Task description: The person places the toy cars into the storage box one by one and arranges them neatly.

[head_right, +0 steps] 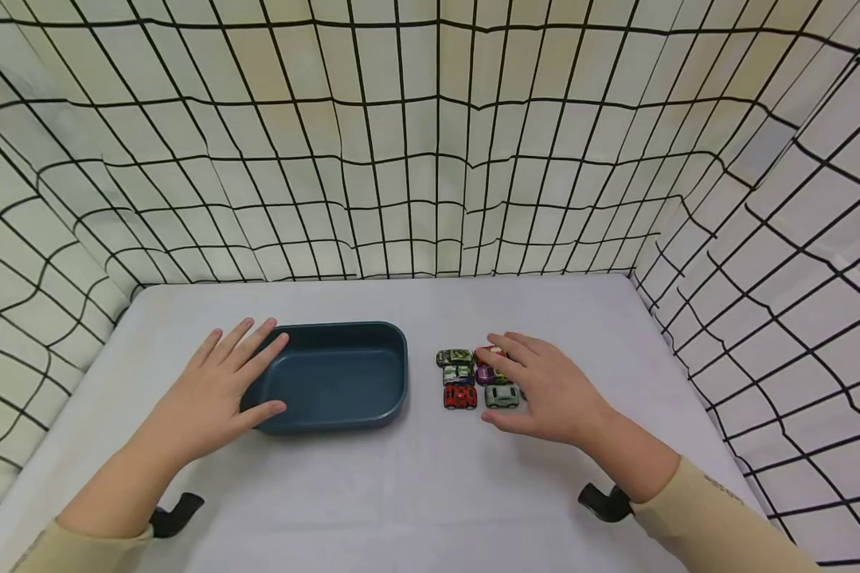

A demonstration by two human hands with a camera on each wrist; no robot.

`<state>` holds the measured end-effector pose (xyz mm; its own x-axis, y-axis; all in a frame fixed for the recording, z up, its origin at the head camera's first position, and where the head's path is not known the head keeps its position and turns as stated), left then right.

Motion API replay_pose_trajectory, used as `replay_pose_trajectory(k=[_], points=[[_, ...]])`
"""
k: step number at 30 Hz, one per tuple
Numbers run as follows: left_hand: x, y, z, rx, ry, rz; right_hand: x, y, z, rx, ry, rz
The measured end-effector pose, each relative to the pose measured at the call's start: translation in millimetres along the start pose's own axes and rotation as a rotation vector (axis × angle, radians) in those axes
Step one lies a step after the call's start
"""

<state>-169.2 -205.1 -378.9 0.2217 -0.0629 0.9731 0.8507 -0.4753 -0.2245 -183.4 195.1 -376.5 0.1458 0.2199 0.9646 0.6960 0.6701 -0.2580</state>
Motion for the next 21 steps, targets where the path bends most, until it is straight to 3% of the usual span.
replay_pose_trajectory(k=[9,21], points=[[-3.9,3.6,-5.7,0.041,0.090,-0.025,-9.9,-2.3,-0.5,-0.109,-0.175,-0.103],[-21.3,11.0,-31.4,0.121,0.186,-0.091,-42.3,-10.7,4.3,-0.203,-0.303,-0.228]])
Point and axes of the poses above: each hand's wrist, its own y-axis away from the middle knuckle, its own x-axis out of the back of the hand, z = x × y, the point moved 6 cm from there along -y, towards the middle knuckle
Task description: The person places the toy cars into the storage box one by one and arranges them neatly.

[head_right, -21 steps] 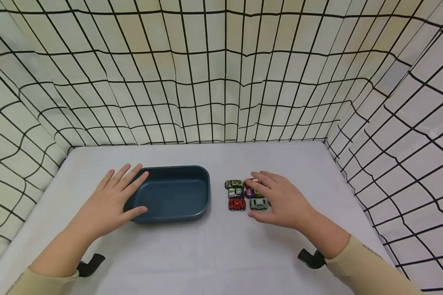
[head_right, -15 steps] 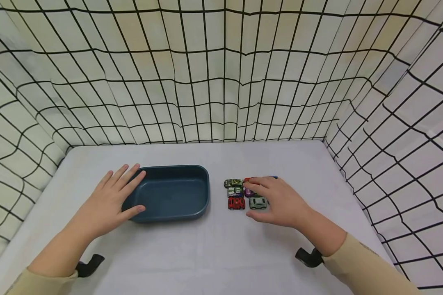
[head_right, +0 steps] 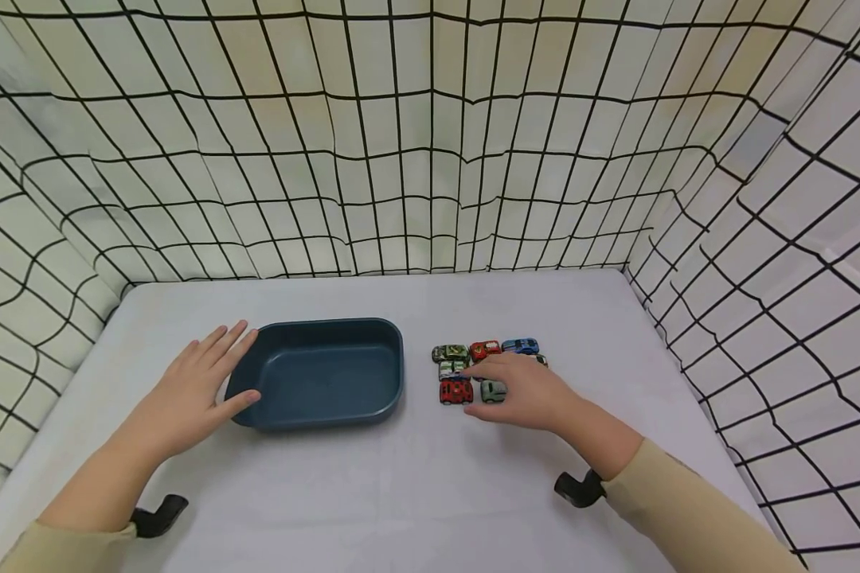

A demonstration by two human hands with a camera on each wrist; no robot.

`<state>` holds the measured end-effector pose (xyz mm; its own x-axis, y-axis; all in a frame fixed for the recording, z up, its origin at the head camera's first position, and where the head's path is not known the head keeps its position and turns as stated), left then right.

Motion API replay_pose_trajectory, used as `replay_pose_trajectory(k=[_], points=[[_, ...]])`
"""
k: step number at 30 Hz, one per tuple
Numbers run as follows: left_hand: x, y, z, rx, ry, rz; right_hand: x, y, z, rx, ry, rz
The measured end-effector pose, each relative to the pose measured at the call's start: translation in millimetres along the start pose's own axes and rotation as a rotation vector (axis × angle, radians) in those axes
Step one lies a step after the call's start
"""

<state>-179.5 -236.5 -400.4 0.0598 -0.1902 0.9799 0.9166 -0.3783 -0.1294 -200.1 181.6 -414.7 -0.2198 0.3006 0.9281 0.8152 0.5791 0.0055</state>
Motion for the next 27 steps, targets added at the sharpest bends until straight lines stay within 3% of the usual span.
replay_pose_trajectory(k=[5,13,22,27], points=[[-5.3,0.6,-9.1,0.034,0.037,-0.047,-13.3,-10.4,3.4,-0.042,-0.025,-0.053],[-17.3,-0.5,-15.2,0.053,0.056,-0.120,-25.1,-22.6,3.4,-0.027,0.018,-0.087],[-31.1,2.8,-18.8,0.066,0.051,-0.146,-37.4,-30.3,3.1,-0.018,0.136,-0.096],[-35.8,2.6,-19.8,0.072,0.058,-0.148,-39.9,-31.7,-2.0,0.020,0.146,-0.081]])
Point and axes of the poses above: each hand's wrist, its own y-axis away from the middle knuckle, its own x-axis out of the back of the hand, z = x × y, the point moved 6 cm from there along -y, towards the middle knuckle
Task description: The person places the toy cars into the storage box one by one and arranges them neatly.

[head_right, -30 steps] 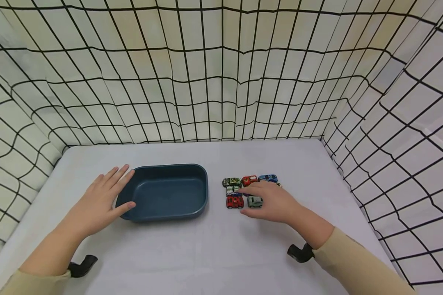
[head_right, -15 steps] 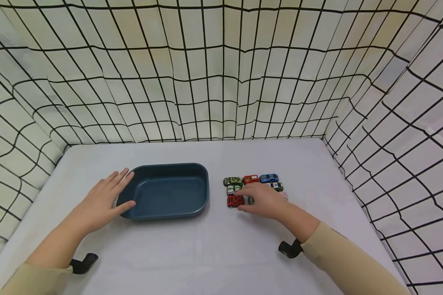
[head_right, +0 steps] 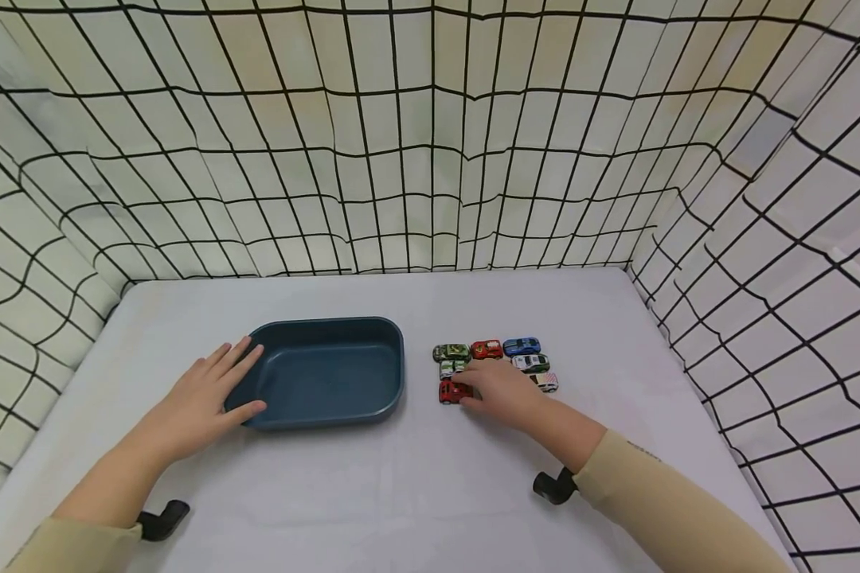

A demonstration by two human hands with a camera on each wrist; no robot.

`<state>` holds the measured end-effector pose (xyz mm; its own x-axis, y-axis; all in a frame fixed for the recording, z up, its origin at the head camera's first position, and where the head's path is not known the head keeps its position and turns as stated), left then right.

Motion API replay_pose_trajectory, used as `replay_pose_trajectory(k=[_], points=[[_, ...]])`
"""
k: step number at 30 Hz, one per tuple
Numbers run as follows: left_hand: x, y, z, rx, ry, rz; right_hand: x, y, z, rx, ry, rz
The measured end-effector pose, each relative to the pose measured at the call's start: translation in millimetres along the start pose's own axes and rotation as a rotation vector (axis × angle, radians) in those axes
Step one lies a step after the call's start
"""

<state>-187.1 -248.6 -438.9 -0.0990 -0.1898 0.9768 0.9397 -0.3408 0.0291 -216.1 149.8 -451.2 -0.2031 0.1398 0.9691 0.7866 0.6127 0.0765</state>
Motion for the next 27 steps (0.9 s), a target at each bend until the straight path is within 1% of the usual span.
replay_pose_trajectory(k=[6,14,21,27], points=[[-2.3,-1.0,0.2,0.004,-0.007,-0.004,-0.3,0.2,-1.3,0.013,0.002,0.023],[-0.7,-1.6,0.1,0.006,0.009,-0.011,-3.1,-0.5,1.2,0.017,0.035,0.014],[-1.4,-0.1,-4.1,0.023,0.013,-0.009,-2.5,-2.4,-1.1,0.050,0.067,0.015],[-5.0,2.2,-7.6,0.043,0.049,-0.020,-3.0,-1.0,-1.5,0.090,0.083,0.020]])
Point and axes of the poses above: each hand's wrist, its own y-axis away from the middle knuckle, its own x-axis out of the back of the hand, z = x × y, the point moved 6 cm from there along -y, towards the middle knuckle
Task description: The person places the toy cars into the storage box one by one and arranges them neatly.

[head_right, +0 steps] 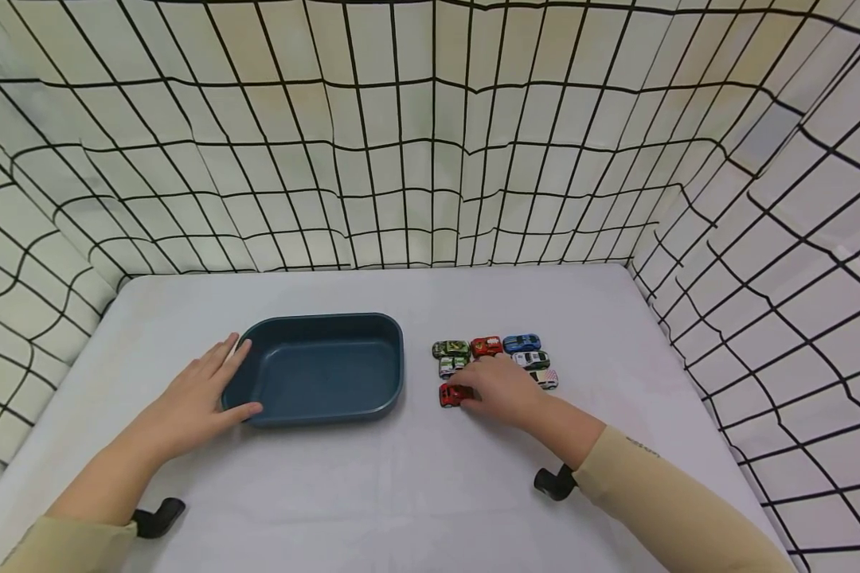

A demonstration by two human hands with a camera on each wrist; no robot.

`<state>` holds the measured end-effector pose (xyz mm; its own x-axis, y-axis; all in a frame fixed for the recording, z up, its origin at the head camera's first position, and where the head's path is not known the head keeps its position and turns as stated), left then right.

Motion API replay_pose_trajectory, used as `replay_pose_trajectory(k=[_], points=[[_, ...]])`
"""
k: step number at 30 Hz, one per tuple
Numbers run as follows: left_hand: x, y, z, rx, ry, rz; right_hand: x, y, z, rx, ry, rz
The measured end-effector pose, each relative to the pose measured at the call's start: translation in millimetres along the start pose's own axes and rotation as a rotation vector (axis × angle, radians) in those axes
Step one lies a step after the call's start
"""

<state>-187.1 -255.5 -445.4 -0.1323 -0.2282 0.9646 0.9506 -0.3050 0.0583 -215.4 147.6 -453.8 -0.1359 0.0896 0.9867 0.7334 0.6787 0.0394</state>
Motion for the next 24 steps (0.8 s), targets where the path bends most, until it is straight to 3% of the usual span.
replay_pose_trajectory(k=[15,24], points=[[0.4,2.3,-1.9,0.032,0.030,-0.017,0.9,3.1,1.4,0.064,0.095,0.006],[0.0,3.0,-3.9,0.044,0.048,-0.032,0.8,3.9,6.1,0.092,0.084,-0.021]])
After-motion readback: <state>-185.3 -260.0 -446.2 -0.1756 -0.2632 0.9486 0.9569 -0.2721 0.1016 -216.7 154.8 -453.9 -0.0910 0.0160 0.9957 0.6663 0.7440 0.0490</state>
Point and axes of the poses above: each hand's wrist, its own y-axis away from the middle knuckle, its own x-axis out of the back of the hand, z = x × y, the point moved 6 cm from there along -y, towards the middle knuckle
